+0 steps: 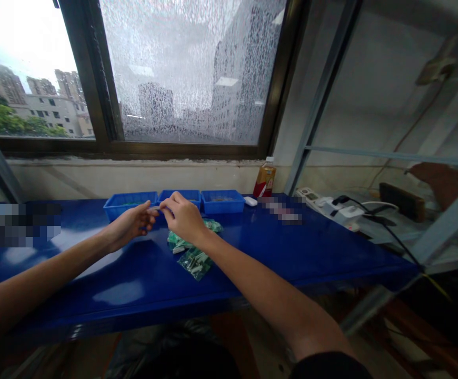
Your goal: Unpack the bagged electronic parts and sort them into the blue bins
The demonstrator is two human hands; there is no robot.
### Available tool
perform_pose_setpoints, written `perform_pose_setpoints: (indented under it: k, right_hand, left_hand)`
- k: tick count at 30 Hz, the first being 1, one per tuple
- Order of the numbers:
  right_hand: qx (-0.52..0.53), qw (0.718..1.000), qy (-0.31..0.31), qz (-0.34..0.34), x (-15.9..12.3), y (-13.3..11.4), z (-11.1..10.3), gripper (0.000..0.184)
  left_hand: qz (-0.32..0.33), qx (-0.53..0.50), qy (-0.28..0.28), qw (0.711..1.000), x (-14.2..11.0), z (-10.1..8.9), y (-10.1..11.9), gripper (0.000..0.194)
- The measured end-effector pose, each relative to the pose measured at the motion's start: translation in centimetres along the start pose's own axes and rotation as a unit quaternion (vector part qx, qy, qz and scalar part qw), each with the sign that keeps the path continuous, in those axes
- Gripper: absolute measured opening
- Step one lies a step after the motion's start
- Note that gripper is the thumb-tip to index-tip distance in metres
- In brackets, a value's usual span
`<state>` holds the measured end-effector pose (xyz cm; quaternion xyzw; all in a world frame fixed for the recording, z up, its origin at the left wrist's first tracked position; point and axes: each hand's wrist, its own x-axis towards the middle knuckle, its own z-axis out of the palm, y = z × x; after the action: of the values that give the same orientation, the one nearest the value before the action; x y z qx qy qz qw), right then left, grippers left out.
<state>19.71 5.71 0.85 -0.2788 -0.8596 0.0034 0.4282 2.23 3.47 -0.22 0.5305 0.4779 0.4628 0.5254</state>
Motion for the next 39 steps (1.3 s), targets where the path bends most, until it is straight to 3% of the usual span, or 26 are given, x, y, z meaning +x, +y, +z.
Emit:
perform_pose_setpoints:
  k: [5,10,12,15,17,19,21,23,25,27,30,33,37,39]
  right_hand:
    - [0.013,1.000,-0.024,0.001,-0.2,0.5,0.7,0.022]
    - [0.063,0.993,-0.031,0.099,0.0,1.0,1.5,0.015]
    - [0.107,0.983,-0.038,0.142,0.3,1.1,1.5,0.029]
    - [0.193,0.962,-0.056,0.184,0.6,1.0,1.4,0.044]
    - [0.234,0.952,-0.064,0.185,0.6,0.9,1.3,0.041]
    - [0.237,0.954,-0.059,0.173,0.6,0.7,1.3,0.029]
    - [0.199,0.966,-0.037,0.158,0.4,0.5,1.2,0.018]
    - [0.135,0.984,-0.012,0.120,0.3,0.5,1.1,0.017]
    - [0.074,0.996,0.007,0.052,0.1,0.6,1.0,0.018]
    - [0.032,0.999,0.015,-0.012,0.0,0.8,0.9,0.020]
    - [0.000,0.998,0.016,-0.063,-0.1,0.8,0.8,0.022]
    - [-0.017,0.998,0.011,-0.062,-0.2,0.7,1.0,0.024]
    - [-0.010,1.000,0.022,0.010,-0.1,0.6,1.1,0.015]
    - [0.024,0.997,0.013,0.075,0.1,0.7,1.1,0.021]
  left_hand:
    - [0.098,0.037,0.060,0.993,0.0,0.2,0.0,0.024]
    - [0.197,0.130,0.065,0.970,0.2,0.2,-0.4,0.021]
    - [0.250,0.202,0.061,0.945,0.1,0.2,-0.4,0.018]
    - [0.323,0.332,0.067,0.884,-0.2,0.4,-0.4,0.012]
    - [0.359,0.386,0.068,0.847,-0.4,0.6,-0.3,0.012]
    - [0.372,0.401,0.068,0.834,-0.6,0.8,-0.3,0.012]
    - [0.348,0.386,0.073,0.852,-0.6,0.9,-0.2,0.014]
    - [0.281,0.330,0.075,0.898,-0.6,1.0,0.0,0.025]
    - [0.191,0.227,0.068,0.953,-0.5,0.9,0.1,0.041]
    - [0.112,0.111,0.052,0.986,-0.4,0.8,0.1,0.049]
    - [0.075,0.028,0.043,0.996,-0.2,0.7,-0.1,0.040]
    - [0.107,0.044,0.073,0.991,0.0,0.6,-0.3,0.029]
    - [0.174,0.069,0.111,0.976,0.2,0.6,-0.3,0.024]
    - [0.210,0.090,0.112,0.967,0.2,0.4,-0.3,0.021]
